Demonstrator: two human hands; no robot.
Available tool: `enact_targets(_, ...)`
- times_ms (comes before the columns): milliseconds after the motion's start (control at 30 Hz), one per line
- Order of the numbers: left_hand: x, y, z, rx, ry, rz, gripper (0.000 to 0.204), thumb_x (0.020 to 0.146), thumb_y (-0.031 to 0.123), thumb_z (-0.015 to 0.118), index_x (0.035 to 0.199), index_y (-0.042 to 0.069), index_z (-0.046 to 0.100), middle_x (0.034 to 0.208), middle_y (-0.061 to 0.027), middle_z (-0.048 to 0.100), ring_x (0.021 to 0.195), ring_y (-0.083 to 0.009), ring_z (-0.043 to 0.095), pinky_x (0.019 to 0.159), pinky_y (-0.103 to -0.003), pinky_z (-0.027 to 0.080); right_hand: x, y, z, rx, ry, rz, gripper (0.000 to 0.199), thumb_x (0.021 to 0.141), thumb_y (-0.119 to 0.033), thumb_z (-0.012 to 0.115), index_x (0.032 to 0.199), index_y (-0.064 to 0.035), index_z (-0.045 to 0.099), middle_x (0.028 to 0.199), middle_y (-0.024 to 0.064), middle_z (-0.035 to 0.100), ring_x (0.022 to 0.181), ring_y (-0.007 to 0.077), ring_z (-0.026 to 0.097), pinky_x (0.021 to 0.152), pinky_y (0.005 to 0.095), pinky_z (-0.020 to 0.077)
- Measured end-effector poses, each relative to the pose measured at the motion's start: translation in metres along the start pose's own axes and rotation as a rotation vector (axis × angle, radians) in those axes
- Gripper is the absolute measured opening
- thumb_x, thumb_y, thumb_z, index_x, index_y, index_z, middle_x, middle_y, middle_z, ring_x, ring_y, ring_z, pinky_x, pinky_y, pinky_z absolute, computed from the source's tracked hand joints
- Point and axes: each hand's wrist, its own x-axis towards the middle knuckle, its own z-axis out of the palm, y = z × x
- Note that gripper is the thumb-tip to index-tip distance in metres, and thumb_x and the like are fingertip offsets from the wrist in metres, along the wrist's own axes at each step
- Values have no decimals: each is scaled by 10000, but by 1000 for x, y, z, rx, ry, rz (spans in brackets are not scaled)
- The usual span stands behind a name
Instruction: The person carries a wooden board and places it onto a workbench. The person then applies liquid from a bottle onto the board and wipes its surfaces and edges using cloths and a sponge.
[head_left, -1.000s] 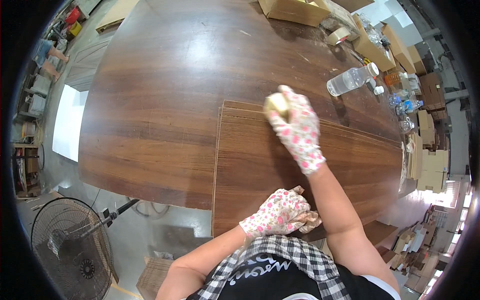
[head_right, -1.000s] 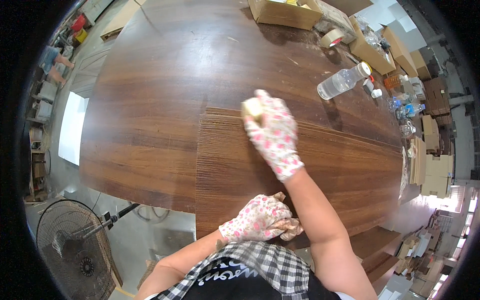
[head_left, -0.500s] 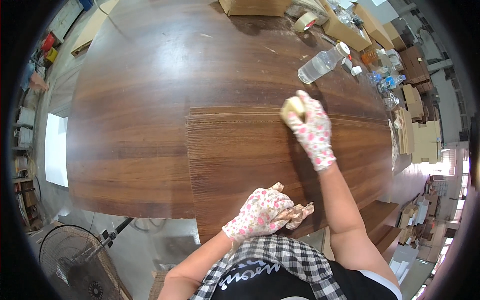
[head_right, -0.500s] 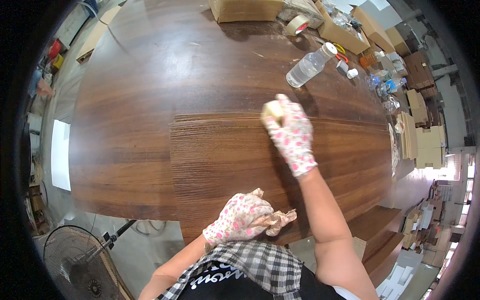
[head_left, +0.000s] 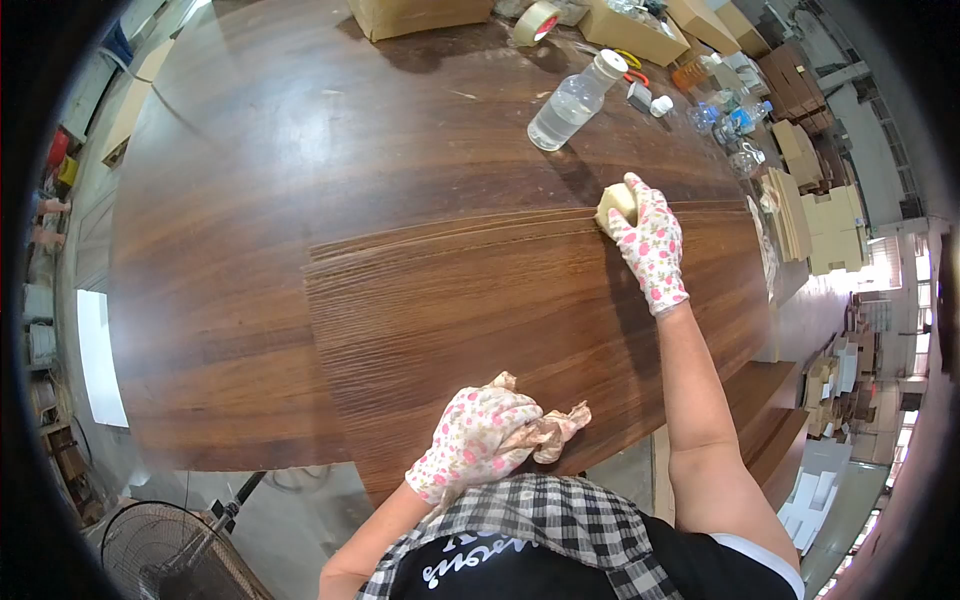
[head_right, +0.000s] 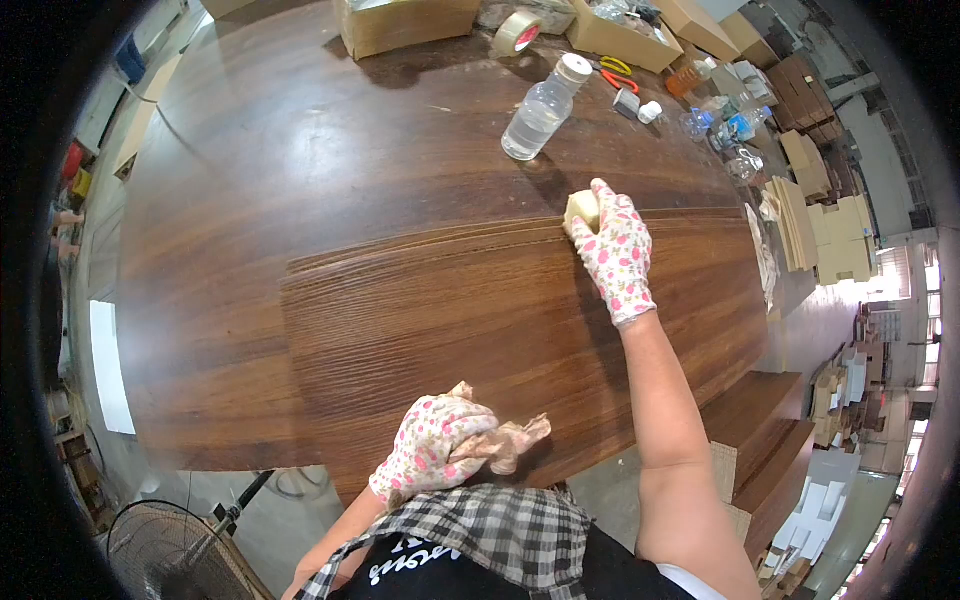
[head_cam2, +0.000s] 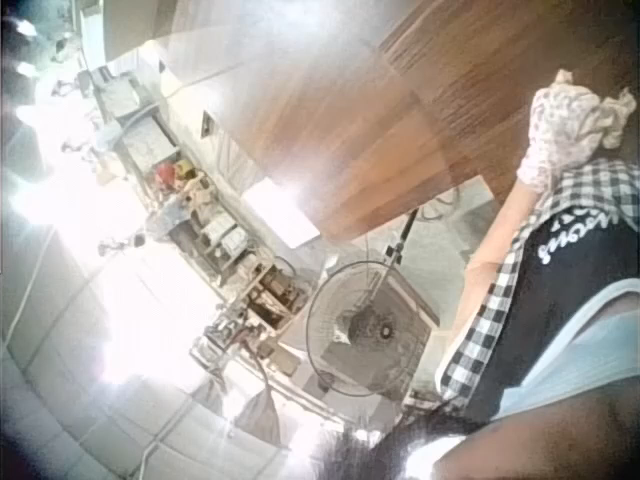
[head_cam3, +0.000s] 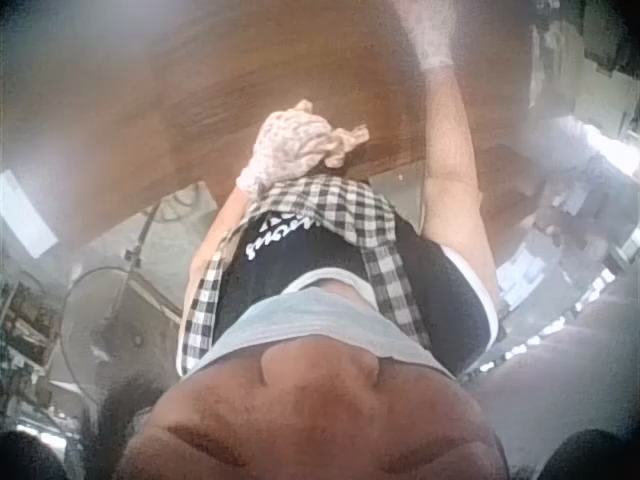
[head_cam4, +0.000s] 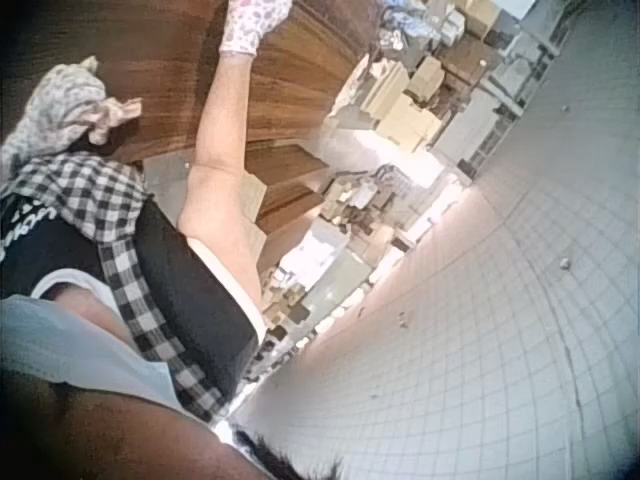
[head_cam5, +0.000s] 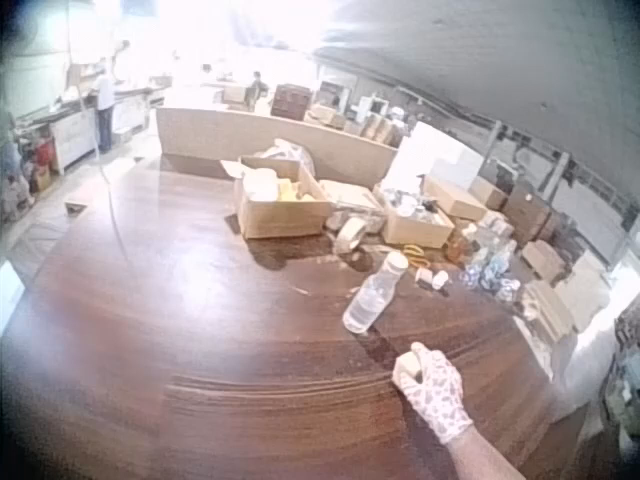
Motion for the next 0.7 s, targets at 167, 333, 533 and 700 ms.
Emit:
enact_targets(167,-6,-13,8,32,89,93,319,693,208,709,980,81,650,934,-65,666,867,-269,632,761,-385,489,-10,-39,18,255,-57,-249,535,801,-258,675,1281,-89,510,1087,140,589,1002,295,589,872,385,476)
enact_targets(333,-9,-14,6,29,57,61,330,678,210,728,973,85,651,961,-70,667,886,-257,632,780,-387,482,5,28,11,212,-27,-168,510,792,-238,671,1254,-79,526,1078,150,587,1013,304,580,894,380,462)
enact_targets(533,-4,-6,8,116,69,21,353,652,205,728,978,95,655,982,-57,665,916,-257,617,800,-384,462,25,104,-12,47,89,-72,522,801,-256,659,1269,-67,522,1136,164,589,1038,302,579,920,374,457)
enact_targets(700,0,-6,17,239,158,-27,349,657,248,700,971,103,653,989,-51,665,889,-270,613,788,-392,457,15,77,13,212,-35,-226,518,797,-278,663,1262,-93,530,1132,140,595,1037,296,580,934,374,451)
